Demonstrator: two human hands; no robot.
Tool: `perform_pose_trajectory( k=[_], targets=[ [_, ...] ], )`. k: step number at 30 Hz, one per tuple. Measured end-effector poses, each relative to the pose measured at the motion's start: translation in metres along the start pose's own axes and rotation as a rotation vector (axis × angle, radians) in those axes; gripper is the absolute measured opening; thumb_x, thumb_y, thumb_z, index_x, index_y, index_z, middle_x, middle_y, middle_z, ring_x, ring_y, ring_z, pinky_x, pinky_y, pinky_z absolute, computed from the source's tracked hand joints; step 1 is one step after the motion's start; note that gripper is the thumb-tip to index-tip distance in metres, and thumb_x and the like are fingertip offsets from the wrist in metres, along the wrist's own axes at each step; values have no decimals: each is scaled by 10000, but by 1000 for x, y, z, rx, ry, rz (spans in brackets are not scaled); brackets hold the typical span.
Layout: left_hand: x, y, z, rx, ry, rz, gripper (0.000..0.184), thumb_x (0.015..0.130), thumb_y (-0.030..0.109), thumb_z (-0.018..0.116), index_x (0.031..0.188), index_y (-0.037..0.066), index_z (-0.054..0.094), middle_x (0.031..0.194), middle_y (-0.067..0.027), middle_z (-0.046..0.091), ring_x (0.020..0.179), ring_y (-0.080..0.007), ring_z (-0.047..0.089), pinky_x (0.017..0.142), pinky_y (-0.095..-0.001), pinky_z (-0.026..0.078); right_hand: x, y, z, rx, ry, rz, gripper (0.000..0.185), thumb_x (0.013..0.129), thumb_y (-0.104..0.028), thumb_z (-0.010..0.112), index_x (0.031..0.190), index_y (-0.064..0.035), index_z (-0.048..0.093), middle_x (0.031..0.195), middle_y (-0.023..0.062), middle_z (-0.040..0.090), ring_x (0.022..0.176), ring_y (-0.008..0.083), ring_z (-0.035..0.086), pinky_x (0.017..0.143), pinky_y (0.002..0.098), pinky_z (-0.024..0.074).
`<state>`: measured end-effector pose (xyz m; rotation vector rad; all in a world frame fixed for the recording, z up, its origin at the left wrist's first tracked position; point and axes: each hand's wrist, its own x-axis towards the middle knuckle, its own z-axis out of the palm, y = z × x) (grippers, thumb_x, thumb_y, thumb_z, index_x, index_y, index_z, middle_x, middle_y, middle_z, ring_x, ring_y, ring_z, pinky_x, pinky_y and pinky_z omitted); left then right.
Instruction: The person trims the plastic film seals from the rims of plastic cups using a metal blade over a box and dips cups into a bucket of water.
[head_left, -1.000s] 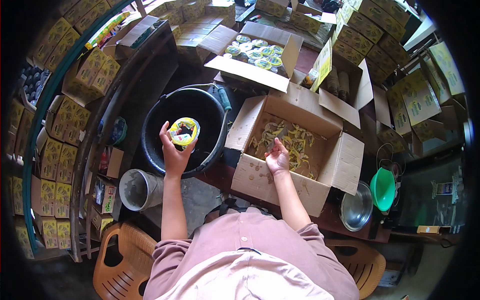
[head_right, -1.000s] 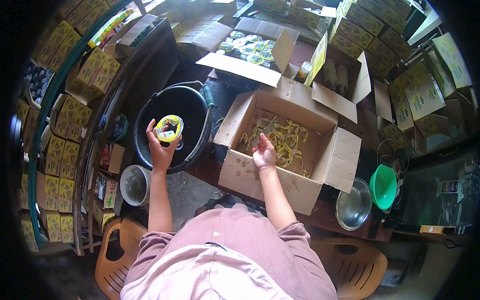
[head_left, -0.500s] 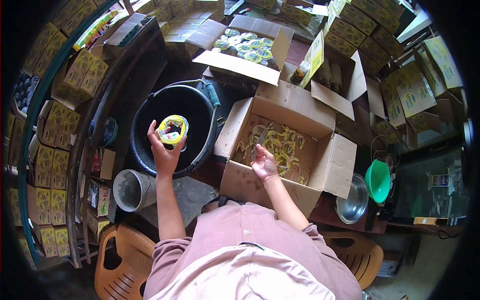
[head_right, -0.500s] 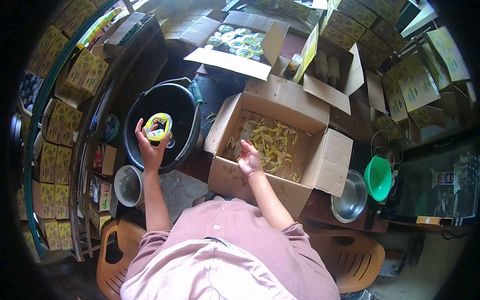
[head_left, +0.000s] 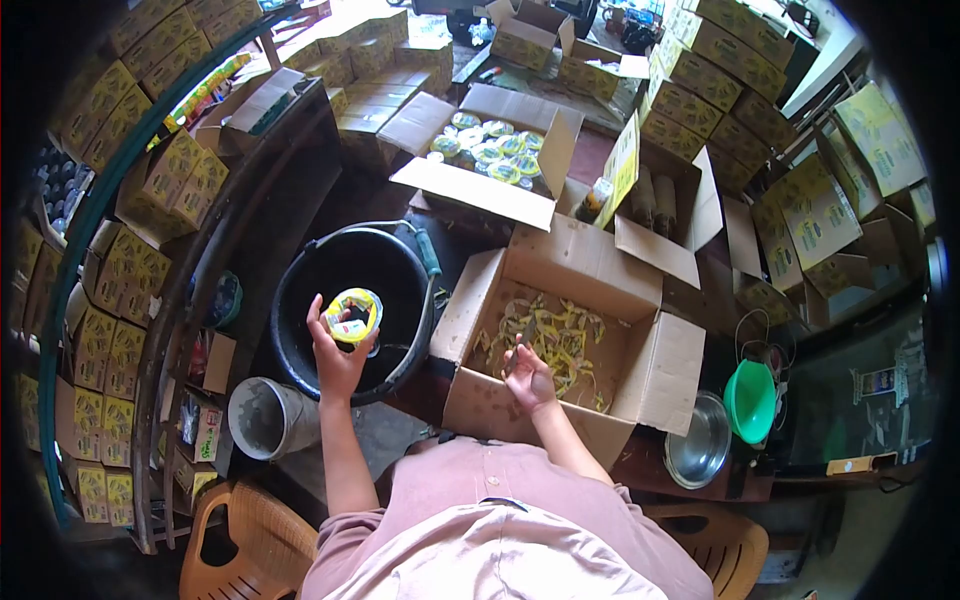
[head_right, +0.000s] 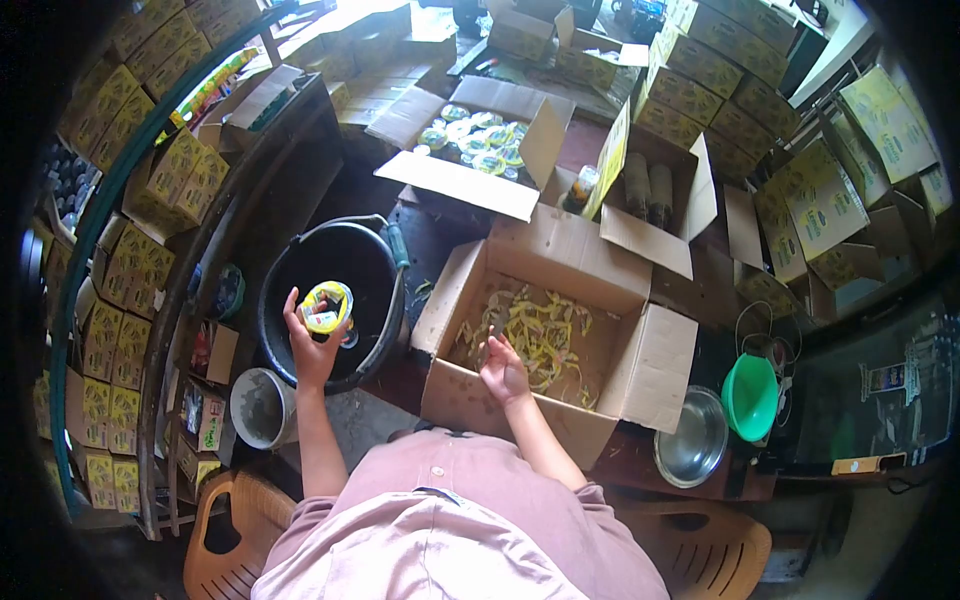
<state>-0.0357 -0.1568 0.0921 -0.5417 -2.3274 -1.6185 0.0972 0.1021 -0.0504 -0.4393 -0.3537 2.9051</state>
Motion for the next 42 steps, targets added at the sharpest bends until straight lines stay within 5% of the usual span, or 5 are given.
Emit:
perform_pose_trajectory(
  k=[7,22,30,37,42],
  targets=[
    [8,14,-2,-131,-23,-39,858,622,62,764,1302,65,241,1047,-144,544,998,-238,541,875,-344,417,5,-7,17,-19,171,131,176,795,-178,629,971,-180,642,760,-44,641,769,108,577,668,337,428],
    [66,15,-8,1710,-785,864,135,755,166,562,881,158,610,867,-10,574,942,-175,499,901,-385,281,-42,-53,51,52,112,-222,156,839,-74,554,972,-109,627,800,39,654,753,148,610,744,327,486],
    [95,49,-14,827,-472,197,655,585,319,763,1116,50,492,997,-125,592,927,-251,566,826,-375,393,-57,-91,41,-58,368,-333,63,805,-70,595,753,-98,617,697,26,639,670,150,616,657,320,514],
    [71,71,36,-277,-215,-62,557,717,146,699,1156,-36,408,1028,-124,546,916,-180,570,809,-278,455,-55,-110,39,-194,460,-370,258,759,23,604,980,-96,548,807,4,616,739,116,601,655,234,487],
    [39,108,88,-142,-507,228,533,706,81,676,1155,-20,406,1086,-153,487,1011,-233,501,895,-326,388,-52,-107,85,-542,437,-564,406,735,52,633,1105,-61,509,826,25,605,740,109,588,673,216,487]
  ],
)
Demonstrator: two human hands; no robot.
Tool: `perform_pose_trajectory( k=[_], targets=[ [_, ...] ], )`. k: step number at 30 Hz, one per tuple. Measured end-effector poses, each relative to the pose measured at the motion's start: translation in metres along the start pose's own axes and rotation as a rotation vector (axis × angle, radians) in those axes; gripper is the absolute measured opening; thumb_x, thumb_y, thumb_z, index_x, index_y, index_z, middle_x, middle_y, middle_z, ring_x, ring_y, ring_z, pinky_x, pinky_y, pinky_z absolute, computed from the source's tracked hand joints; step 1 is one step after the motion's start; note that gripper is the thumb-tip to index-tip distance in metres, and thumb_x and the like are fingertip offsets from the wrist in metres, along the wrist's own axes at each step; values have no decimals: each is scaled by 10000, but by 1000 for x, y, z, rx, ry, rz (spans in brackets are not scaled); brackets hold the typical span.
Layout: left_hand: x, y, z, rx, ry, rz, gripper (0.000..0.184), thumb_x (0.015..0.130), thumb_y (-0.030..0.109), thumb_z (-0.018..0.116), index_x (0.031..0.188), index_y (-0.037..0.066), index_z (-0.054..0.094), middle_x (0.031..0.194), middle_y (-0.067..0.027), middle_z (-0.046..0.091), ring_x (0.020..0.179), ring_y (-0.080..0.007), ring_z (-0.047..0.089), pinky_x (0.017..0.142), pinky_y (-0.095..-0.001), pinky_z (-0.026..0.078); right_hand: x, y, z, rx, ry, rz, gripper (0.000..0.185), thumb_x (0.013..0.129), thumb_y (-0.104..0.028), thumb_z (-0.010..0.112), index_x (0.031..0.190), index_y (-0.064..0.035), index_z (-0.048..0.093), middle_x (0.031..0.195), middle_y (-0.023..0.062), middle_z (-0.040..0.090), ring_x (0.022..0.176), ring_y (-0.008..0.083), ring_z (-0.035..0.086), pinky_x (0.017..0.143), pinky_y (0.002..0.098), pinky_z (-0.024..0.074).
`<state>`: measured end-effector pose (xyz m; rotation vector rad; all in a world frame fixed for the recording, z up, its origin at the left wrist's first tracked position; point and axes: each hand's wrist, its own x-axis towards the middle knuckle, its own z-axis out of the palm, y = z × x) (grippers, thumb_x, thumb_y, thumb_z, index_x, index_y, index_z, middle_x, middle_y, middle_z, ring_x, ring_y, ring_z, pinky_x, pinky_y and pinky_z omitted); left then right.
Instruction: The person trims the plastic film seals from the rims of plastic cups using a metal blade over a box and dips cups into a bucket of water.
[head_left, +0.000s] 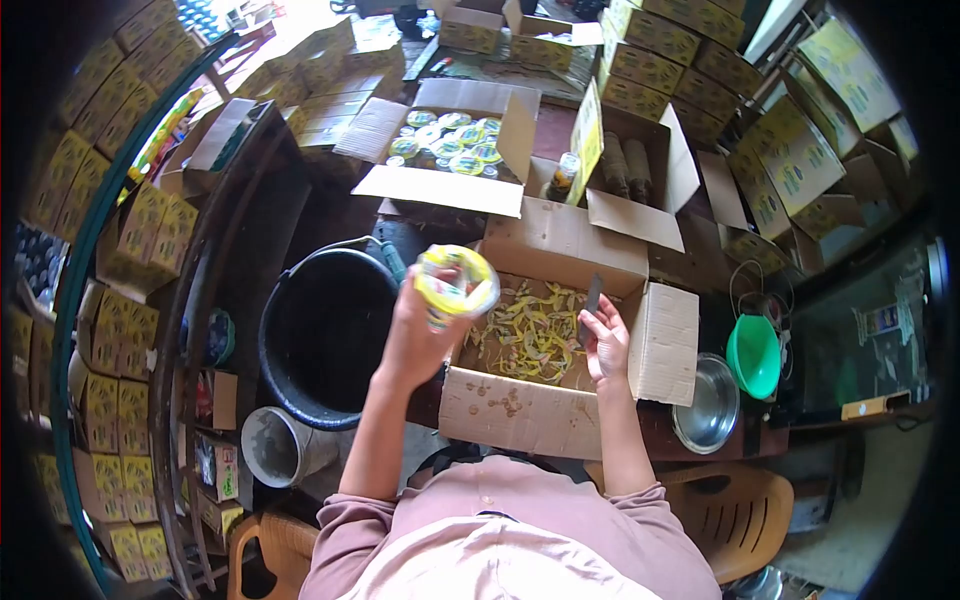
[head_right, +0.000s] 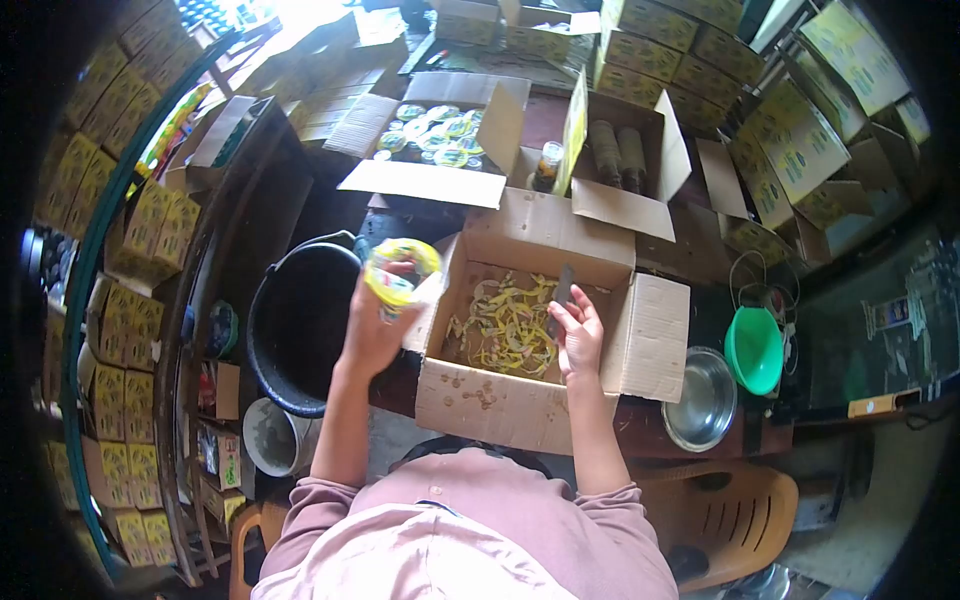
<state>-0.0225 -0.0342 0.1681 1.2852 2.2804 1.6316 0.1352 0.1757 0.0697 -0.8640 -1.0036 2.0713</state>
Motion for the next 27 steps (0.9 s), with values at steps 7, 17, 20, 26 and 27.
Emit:
perform_pose_trajectory(
  k=[7,17,20,26,27],
  targets=[
    [7,-29,56,-332,-220,77,502,726,95,627,1168,-24,421,1138,-169,478,1089,-284,456,956,-354,326,-26,-61,50,-918,-114,-894,207,688,90,643,850,-40,633,724,36,590,692,126,561,603,260,472],
    [13,6,70,-375,-214,20,688,620,99,752,1175,-14,362,1098,-162,473,1019,-249,495,915,-339,379,-29,-117,64,-1483,-575,-1390,162,596,-48,642,758,-52,644,760,27,575,766,186,576,667,309,475],
    [6,0,75,-354,-174,-7,744,607,73,762,1184,6,298,1093,-158,452,1006,-247,499,894,-339,395,-27,-110,62,-1526,-595,-1420,174,598,-81,645,771,-70,644,760,15,570,767,172,571,690,296,476],
    [-1,-4,70,-215,-167,92,709,620,69,749,1152,18,283,1087,-157,441,990,-255,509,855,-339,419,-25,-105,64,-1514,-656,-1504,163,608,-70,656,770,-89,651,743,0,586,704,161,567,615,281,462],
    [-2,-1,68,-210,-168,85,700,623,71,746,1150,17,289,1083,-158,447,987,-257,511,851,-338,421,-26,-105,64,-1511,-665,-1511,165,608,-72,654,773,-88,652,742,0,588,699,159,566,616,279,463]
  ],
)
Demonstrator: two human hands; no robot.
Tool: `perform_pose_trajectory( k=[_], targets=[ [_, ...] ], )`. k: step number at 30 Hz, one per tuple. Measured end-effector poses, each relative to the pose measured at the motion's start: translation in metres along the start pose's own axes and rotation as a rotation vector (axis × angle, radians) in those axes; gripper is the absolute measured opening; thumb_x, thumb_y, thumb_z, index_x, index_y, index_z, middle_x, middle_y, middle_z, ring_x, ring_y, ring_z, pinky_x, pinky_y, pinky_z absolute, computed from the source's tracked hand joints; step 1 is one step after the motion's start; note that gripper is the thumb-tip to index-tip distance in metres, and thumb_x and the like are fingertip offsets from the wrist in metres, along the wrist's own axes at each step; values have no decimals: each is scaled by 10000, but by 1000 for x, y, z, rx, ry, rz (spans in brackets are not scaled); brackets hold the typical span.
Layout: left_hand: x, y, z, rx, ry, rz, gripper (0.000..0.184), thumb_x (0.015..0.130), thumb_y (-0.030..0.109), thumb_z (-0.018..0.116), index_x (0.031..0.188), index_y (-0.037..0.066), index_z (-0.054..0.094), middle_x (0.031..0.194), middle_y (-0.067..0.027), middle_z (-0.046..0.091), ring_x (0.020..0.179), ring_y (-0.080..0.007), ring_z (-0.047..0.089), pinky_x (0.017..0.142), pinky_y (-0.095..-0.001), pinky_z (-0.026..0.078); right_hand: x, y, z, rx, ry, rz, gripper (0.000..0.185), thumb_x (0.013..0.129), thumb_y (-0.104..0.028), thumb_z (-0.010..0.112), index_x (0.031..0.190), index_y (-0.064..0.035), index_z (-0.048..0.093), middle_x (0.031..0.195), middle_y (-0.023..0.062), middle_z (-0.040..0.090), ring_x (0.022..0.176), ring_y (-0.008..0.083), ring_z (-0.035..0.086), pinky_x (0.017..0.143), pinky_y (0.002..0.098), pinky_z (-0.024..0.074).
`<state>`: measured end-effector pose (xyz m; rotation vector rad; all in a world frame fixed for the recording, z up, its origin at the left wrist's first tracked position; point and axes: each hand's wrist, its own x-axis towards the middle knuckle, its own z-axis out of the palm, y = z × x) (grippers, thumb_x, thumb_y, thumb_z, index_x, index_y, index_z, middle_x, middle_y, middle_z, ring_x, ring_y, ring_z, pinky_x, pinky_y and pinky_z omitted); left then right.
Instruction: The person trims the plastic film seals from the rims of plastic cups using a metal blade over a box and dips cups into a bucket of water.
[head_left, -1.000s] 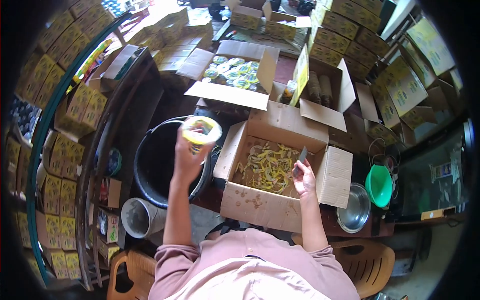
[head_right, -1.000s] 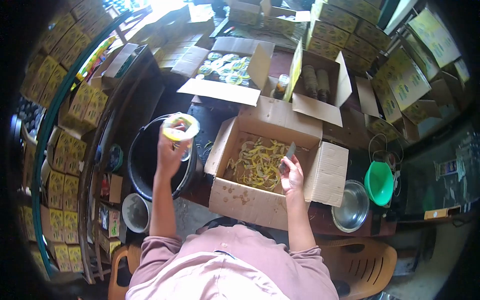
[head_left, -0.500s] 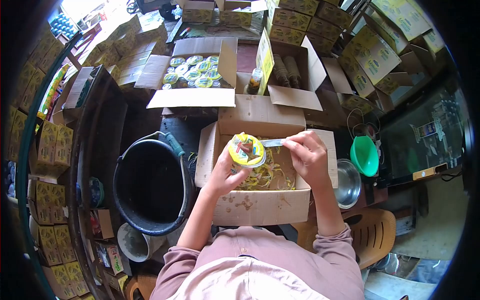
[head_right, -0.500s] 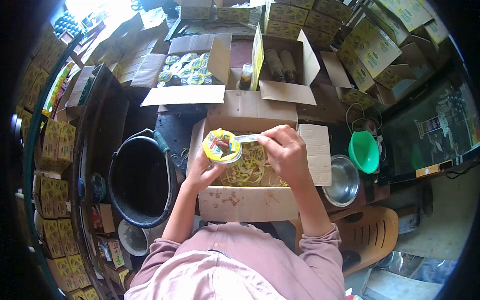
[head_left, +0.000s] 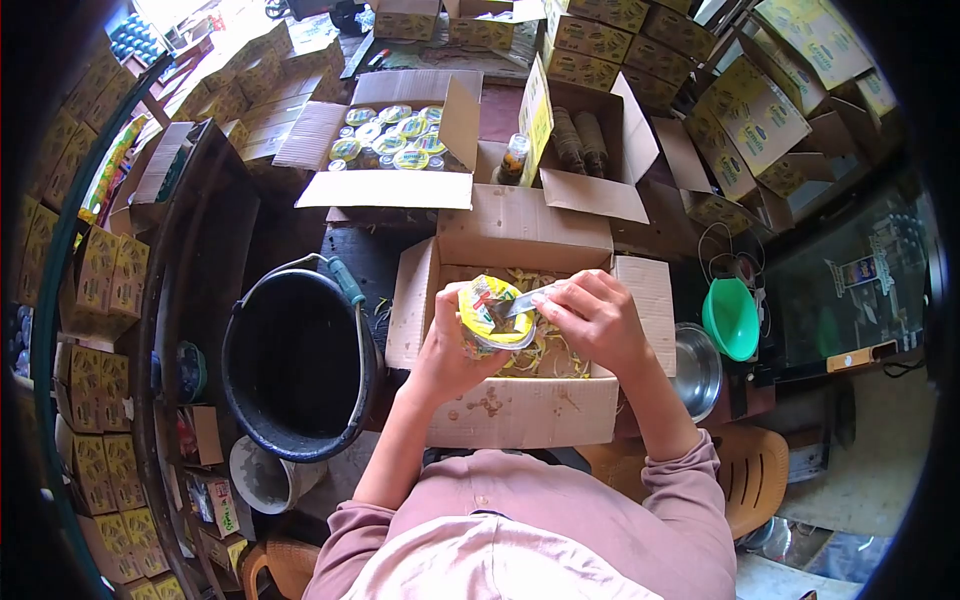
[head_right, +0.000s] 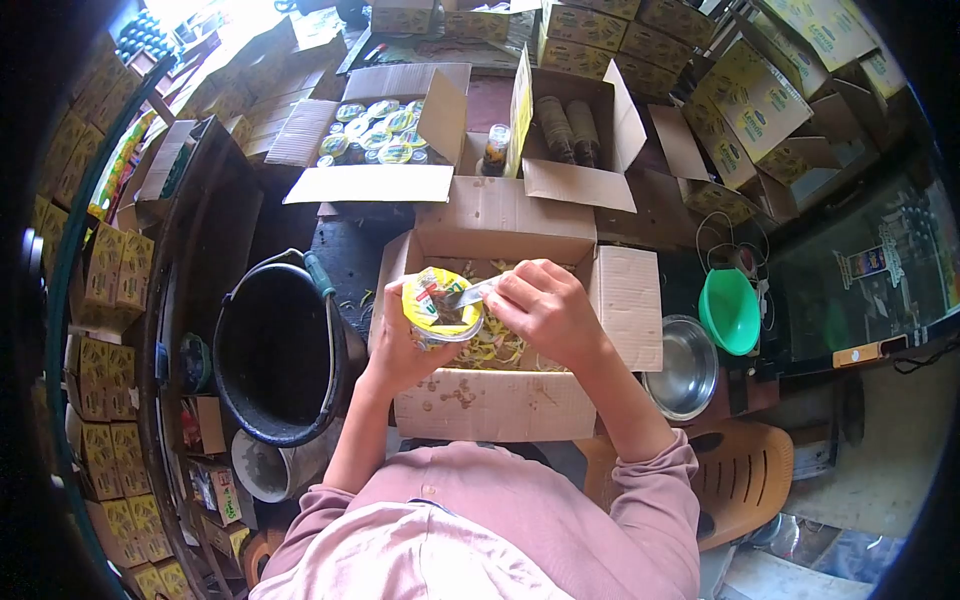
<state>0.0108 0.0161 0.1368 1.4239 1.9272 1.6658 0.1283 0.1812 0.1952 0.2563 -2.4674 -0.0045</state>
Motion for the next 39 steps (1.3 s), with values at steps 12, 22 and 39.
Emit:
perform_pose_trajectory(
  k=[12,22,39],
  targets=[
    [-7,9,5,-265,-71,-98,636,653,136,738,1110,-11,319,1021,-172,505,969,-253,526,848,-335,416,-13,-12,-4,92,38,-15,361,599,-47,665,959,-58,647,671,16,564,613,146,558,572,274,472],
    [-3,11,5,-291,-244,-81,701,676,179,703,1198,-36,288,1061,-155,493,1011,-217,486,897,-315,377,-22,-12,1,182,118,55,530,665,36,664,1171,3,509,639,57,568,565,175,559,547,296,472],
    [-9,-11,18,-1198,-700,-451,620,638,130,635,1196,0,399,908,-130,574,787,-175,569,677,-294,491,-27,-15,-8,220,115,19,459,722,-86,637,1169,-40,539,679,34,595,631,138,604,638,266,524]
  ],
)
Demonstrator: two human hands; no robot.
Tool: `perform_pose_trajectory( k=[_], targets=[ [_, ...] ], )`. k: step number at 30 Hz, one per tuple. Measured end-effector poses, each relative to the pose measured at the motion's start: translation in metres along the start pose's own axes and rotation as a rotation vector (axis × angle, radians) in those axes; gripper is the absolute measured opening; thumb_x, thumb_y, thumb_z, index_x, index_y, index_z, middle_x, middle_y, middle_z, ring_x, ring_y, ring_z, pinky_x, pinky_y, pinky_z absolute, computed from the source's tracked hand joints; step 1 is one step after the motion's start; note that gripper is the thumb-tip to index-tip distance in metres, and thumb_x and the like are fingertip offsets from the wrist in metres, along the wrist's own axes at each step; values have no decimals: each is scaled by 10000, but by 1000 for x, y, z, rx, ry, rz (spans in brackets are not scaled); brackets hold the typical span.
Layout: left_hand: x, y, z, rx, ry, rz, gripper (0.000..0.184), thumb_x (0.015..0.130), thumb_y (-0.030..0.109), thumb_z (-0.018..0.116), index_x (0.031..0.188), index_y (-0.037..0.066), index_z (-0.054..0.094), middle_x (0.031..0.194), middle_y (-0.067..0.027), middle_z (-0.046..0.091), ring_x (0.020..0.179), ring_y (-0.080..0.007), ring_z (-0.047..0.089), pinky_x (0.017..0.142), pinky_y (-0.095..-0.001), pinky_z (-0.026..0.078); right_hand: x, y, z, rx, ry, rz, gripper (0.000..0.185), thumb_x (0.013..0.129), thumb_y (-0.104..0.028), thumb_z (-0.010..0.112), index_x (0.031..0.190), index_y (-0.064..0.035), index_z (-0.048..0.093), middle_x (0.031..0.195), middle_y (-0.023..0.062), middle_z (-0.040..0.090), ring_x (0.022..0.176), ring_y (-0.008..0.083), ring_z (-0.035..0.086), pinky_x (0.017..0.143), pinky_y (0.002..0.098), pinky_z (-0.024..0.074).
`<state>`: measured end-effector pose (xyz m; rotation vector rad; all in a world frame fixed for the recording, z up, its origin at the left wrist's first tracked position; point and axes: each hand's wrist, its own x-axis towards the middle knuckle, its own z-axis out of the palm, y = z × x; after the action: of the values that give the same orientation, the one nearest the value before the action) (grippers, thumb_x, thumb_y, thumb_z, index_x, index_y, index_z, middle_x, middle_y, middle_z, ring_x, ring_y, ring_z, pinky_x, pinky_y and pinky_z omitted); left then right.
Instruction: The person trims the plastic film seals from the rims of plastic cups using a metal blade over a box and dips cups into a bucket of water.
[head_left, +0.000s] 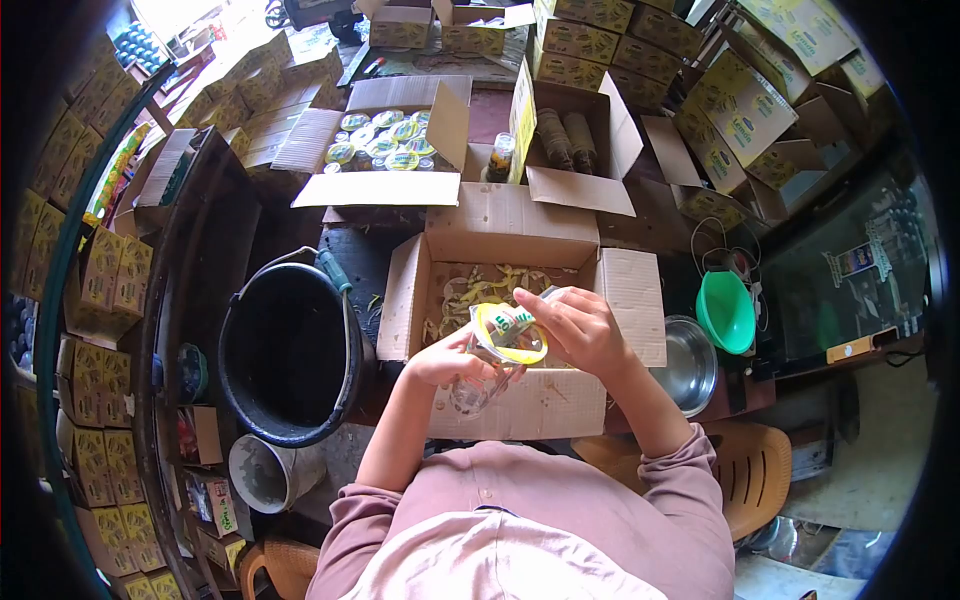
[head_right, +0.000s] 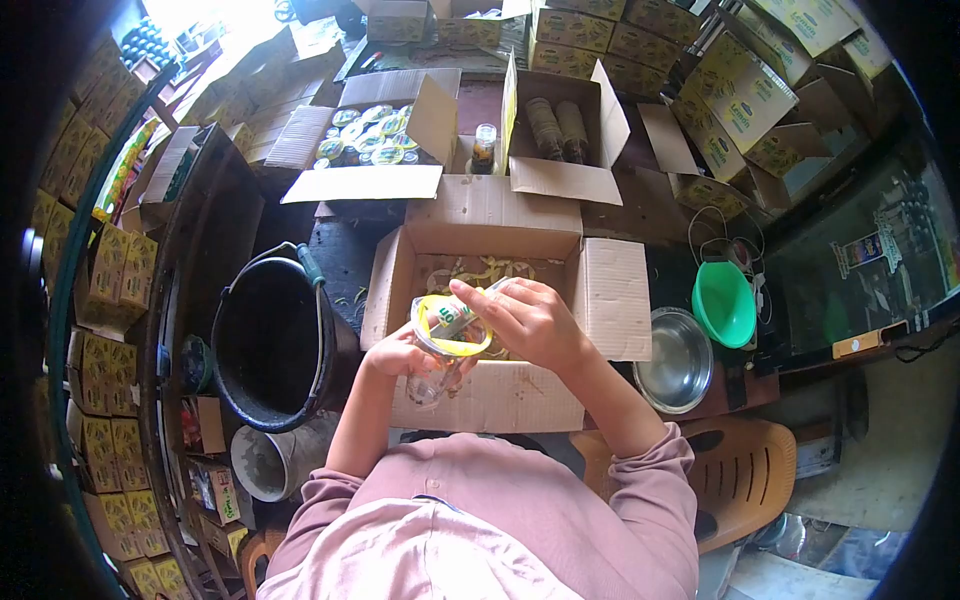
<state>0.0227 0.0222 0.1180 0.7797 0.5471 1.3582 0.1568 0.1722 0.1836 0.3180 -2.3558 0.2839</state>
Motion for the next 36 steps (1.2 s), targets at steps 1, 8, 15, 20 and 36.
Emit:
perform_pose_trajectory(
  k=[1,8,15,20,36],
  targets=[
    [2,-1,0,-81,-61,5,621,637,140,645,1190,-6,402,907,-134,569,789,-181,566,660,-300,496,1,0,-2,-6,-21,-23,455,722,-83,633,1166,-43,542,686,33,599,636,138,606,641,267,525],
    [0,2,-1,-247,-172,-13,664,619,250,736,1142,-19,430,894,-144,546,787,-190,562,588,-313,504,-2,2,-11,-2,-25,-133,468,710,-70,621,1168,-25,535,730,43,627,660,141,617,657,273,529],
    [-5,18,6,433,230,202,693,639,184,764,1202,12,398,1050,-106,539,956,-157,524,847,-280,414,0,1,-14,-16,-52,-119,569,657,-12,635,1196,61,469,707,63,575,618,176,582,621,310,517],
    [-9,13,15,698,426,286,679,632,144,713,1203,-12,380,1075,-116,519,1003,-169,492,889,-291,390,-2,5,-9,-96,-138,-117,590,700,-65,608,1255,21,427,649,42,571,609,142,593,618,265,518],
    [-10,18,19,847,372,274,552,629,152,699,1107,3,468,1006,-97,525,935,-158,504,855,-284,397,-3,6,5,-36,-67,-121,607,688,-66,588,1260,46,414,583,41,542,546,136,581,573,247,515]
  ],
)
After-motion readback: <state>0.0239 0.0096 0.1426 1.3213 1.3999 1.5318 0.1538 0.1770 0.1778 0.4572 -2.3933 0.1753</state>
